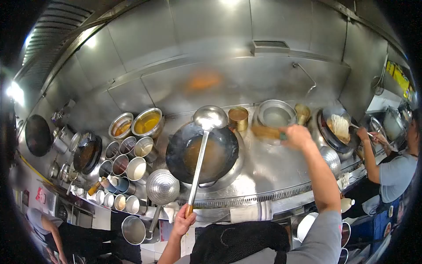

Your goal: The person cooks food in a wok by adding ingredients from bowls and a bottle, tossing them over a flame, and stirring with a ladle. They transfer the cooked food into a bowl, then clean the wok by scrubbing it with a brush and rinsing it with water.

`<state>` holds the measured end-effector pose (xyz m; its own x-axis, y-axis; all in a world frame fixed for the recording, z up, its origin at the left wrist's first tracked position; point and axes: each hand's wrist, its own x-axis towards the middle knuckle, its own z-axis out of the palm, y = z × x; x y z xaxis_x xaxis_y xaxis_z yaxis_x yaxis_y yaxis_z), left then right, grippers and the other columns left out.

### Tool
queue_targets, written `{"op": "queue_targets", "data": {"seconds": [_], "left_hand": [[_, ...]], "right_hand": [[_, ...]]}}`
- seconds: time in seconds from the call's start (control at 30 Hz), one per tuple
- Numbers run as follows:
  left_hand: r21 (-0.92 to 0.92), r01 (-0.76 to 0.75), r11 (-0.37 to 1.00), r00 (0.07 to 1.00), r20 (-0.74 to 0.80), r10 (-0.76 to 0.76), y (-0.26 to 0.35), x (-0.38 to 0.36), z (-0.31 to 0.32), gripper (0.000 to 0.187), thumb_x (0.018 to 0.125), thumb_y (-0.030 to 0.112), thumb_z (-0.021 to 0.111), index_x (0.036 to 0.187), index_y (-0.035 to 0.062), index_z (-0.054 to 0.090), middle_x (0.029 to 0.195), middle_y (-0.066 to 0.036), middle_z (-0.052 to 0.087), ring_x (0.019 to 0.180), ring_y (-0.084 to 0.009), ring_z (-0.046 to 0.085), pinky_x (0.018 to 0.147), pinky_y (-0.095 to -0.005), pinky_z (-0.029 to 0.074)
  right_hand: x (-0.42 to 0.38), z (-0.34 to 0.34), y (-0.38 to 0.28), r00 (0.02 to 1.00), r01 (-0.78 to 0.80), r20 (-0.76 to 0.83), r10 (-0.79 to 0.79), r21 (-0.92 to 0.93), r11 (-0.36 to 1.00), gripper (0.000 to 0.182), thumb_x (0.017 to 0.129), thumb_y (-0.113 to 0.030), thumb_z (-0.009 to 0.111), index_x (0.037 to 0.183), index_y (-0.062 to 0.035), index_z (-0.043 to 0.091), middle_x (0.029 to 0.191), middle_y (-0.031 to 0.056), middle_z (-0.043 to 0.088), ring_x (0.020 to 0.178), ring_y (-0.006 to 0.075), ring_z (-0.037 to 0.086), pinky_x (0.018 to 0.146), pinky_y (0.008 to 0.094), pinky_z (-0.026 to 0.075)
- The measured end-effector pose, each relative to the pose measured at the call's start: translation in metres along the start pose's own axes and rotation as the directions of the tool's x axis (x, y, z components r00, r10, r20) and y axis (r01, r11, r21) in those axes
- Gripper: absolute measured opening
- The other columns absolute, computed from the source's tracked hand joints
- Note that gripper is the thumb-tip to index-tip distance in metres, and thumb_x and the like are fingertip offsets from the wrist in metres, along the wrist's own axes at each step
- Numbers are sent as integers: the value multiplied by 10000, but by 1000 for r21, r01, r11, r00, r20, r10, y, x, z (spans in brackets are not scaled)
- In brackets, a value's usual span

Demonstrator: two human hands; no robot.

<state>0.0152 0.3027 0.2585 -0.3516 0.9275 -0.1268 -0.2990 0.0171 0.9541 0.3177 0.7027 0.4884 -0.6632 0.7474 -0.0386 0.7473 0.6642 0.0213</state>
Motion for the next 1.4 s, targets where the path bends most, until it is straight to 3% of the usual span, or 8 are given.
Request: {"op": "queue_targets", "data": {"seconds": [0.17, 0.37, 0.53, 0.73, 0.8, 1.1, 1.23, 1.4], "left_hand": [[471, -72, 879, 984, -109, 139, -16, 5, 55, 592, 909, 56, 689, 1429, 9, 410, 1136, -55, 567, 981, -120, 558, 844, -258, 481], [517, -80, 852, 985, -92, 148, -29, 2, 98, 576, 900, 74, 701, 1412, 5, 446, 1302, -124, 553, 1180, -181, 541, 1001, -300, 439], [594, -25, 804, 994, -71, 83, -57, -9, 98, 538, 885, 98, 714, 1372, 16, 500, 1233, -145, 622, 1141, -188, 589, 988, -301, 457], [477, 108, 872, 992, 3, -124, -105, -21, 79, 549, 887, 170, 723, 1360, 5, 499, 1233, -146, 607, 1126, -199, 582, 984, -315, 452], [429, 149, 891, 987, -7, -162, -124, -10, 89, 545, 888, 181, 723, 1353, 1, 502, 1220, -145, 602, 1117, -204, 579, 981, -318, 452], [463, 171, 870, 820, 423, -386, -165, 46, 123, 536, 965, 376, 596, 1326, -4, 487, 848, -122, 628, 744, -218, 605, 714, -345, 510], [512, 122, 850, 975, 97, -199, -75, 16, 49, 429, 943, 326, 624, 1285, 70, 575, 1083, -189, 678, 1014, -350, 658, 871, -402, 521], [638, 347, 687, 725, -647, 235, -43, -31, -83, 322, 919, 131, 619, 1185, -42, 569, 1133, -244, 624, 1021, -421, 598, 910, -479, 481]], "right_hand": [[-18, 19, -1, 790, 126, -495, 361, 708, 695, 583, 818, -335, 740, 1326, -100, 580, 1157, 231, 664, 1069, 389, 640, 905, 459, 516], [-50, 61, 61, 980, -19, 197, 6, 68, 998, 659, 805, -327, 747, 1381, -99, 523, 1156, 227, 668, 1064, 403, 639, 917, 461, 516], [-40, 86, 100, 768, 190, -584, 262, 599, 778, 606, 768, -259, 767, 1342, -196, 583, 1102, 179, 677, 1016, 379, 649, 923, 444, 518], [-25, 63, 125, 979, 135, 178, -96, -220, 966, 615, 769, -256, 773, 1352, -213, 584, 1092, 185, 670, 1013, 362, 654, 907, 446, 522], [-30, 63, 112, 982, -188, -36, 187, -24, 982, 613, 775, -239, 773, 1351, -154, 582, 1151, 189, 663, 1025, 371, 652, 919, 451, 519], [62, 126, -80, 956, 250, -68, -285, 693, 676, 594, 858, -252, 731, 1386, -65, 533, 1301, 247, 589, 1182, 379, 582, 999, 418, 468], [160, 168, -145, 742, 350, 501, -446, 278, 895, 661, 797, -403, 734, 1401, -218, 544, 1291, 209, 614, 1193, 381, 585, 1034, 424, 460], [208, 218, -246, 942, 105, 265, -207, 353, 930, 658, 819, -424, 692, 1415, -202, 519, 1221, 215, 646, 1126, 398, 620, 979, 457, 495]]}}
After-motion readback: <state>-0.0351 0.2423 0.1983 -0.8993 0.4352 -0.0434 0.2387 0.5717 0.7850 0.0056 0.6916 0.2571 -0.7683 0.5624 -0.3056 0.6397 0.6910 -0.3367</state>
